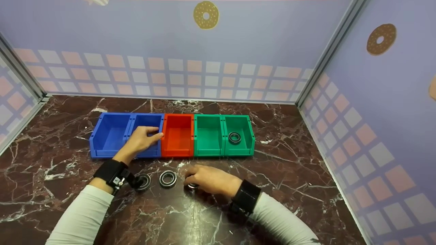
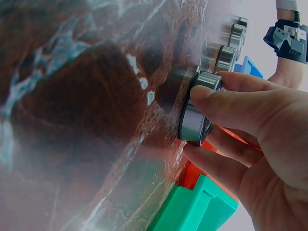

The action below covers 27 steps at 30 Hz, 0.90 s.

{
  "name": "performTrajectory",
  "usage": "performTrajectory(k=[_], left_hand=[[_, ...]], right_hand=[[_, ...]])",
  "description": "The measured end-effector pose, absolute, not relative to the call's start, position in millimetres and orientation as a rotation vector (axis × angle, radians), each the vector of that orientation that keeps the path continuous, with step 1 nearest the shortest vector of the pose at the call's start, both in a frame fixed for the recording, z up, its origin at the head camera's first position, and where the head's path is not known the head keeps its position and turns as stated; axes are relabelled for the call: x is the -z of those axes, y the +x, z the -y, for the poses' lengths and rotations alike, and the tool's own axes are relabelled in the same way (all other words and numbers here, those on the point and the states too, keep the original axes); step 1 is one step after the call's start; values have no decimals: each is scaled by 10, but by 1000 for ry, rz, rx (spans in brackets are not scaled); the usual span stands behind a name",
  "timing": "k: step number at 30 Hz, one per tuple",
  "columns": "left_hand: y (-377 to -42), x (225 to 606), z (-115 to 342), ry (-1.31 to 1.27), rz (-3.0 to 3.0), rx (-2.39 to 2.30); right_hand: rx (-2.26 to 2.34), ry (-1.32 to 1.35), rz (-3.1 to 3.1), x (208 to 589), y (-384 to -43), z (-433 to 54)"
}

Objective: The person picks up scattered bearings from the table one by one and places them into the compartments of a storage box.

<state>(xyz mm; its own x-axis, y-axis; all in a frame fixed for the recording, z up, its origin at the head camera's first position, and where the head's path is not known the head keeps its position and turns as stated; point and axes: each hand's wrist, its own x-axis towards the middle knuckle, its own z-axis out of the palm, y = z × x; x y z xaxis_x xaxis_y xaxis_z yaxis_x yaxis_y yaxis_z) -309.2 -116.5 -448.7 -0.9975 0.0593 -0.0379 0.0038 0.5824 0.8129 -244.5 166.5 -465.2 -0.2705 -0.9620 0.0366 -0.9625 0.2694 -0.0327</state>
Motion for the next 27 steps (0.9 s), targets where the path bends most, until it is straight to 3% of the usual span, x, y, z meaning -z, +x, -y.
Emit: performTrajectory(k=[27], left_hand=[[-3102, 4505, 1163, 65, -2754, -1417]], right_hand=[[-104, 1882, 2481, 4529, -2433, -1714]])
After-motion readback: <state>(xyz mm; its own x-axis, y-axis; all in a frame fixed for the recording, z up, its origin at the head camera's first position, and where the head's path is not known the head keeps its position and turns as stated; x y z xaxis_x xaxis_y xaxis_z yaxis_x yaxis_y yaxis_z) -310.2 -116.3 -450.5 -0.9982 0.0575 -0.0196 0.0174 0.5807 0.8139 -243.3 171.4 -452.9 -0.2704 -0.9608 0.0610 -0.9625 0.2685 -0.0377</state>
